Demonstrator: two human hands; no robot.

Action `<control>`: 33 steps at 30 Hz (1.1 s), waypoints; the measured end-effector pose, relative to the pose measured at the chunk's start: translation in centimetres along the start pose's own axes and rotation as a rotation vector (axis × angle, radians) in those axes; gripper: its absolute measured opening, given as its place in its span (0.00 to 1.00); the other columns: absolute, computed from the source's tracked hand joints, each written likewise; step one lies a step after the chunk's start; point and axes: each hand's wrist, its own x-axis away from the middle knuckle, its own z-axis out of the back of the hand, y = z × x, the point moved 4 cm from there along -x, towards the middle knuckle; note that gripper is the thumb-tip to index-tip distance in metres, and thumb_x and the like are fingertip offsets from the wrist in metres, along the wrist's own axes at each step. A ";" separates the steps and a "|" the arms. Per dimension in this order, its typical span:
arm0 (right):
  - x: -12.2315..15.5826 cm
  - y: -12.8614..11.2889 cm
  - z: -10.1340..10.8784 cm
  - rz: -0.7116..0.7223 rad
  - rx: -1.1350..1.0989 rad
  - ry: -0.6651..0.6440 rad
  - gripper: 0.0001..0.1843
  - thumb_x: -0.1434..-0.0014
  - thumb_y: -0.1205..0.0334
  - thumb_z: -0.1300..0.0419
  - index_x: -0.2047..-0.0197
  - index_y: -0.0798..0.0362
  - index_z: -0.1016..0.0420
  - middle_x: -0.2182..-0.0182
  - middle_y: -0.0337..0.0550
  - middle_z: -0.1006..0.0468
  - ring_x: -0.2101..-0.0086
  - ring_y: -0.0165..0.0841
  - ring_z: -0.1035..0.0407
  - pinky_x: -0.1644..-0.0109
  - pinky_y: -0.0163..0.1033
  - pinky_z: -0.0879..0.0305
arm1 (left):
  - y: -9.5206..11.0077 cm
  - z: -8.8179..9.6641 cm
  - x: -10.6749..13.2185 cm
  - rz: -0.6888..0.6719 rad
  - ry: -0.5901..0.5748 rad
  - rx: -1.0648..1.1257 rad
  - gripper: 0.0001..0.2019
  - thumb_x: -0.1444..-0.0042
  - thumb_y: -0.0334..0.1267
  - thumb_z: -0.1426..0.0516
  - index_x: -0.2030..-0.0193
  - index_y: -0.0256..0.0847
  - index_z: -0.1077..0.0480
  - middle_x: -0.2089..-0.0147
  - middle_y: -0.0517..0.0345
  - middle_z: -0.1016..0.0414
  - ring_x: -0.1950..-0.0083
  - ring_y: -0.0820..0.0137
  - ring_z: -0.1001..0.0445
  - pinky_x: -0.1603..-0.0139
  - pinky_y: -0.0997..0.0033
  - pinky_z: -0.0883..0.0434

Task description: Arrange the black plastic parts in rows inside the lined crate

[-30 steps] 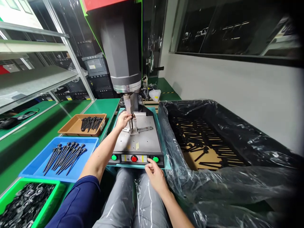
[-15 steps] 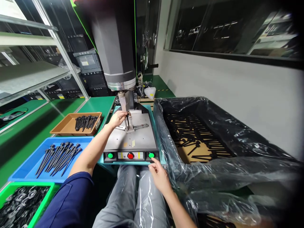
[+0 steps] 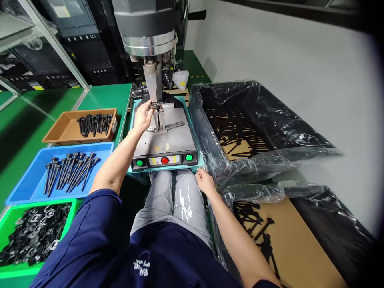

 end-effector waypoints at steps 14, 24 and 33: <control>-2.2 -0.4 -5.7 -0.010 0.400 -0.192 0.19 0.33 0.65 0.56 0.48 0.56 0.27 0.53 0.52 0.24 0.51 0.37 0.32 0.49 0.35 0.41 | 0.8 0.5 34.7 0.817 -0.258 0.044 0.12 0.43 0.38 0.46 0.56 0.40 0.25 0.55 0.51 0.22 0.55 0.64 0.24 0.51 0.66 0.30; -5.0 -2.4 -10.8 -0.125 0.460 -0.409 0.27 0.33 0.48 0.57 0.43 0.58 0.30 0.43 0.59 0.32 0.43 0.49 0.39 0.44 0.49 0.42 | -8.7 -2.4 37.8 1.397 -0.336 0.086 0.25 0.43 0.54 0.48 0.52 0.32 0.29 0.46 0.35 0.27 0.43 0.53 0.30 0.47 0.61 0.32; -4.9 1.1 -7.5 -0.213 0.313 -0.222 0.24 0.36 0.48 0.53 0.58 0.54 0.21 0.60 0.51 0.20 0.57 0.41 0.27 0.56 0.38 0.36 | -9.3 -4.4 38.2 1.517 -0.180 0.451 0.20 0.46 0.54 0.45 0.69 0.35 0.31 0.77 0.56 0.30 0.83 0.75 0.37 0.80 0.74 0.38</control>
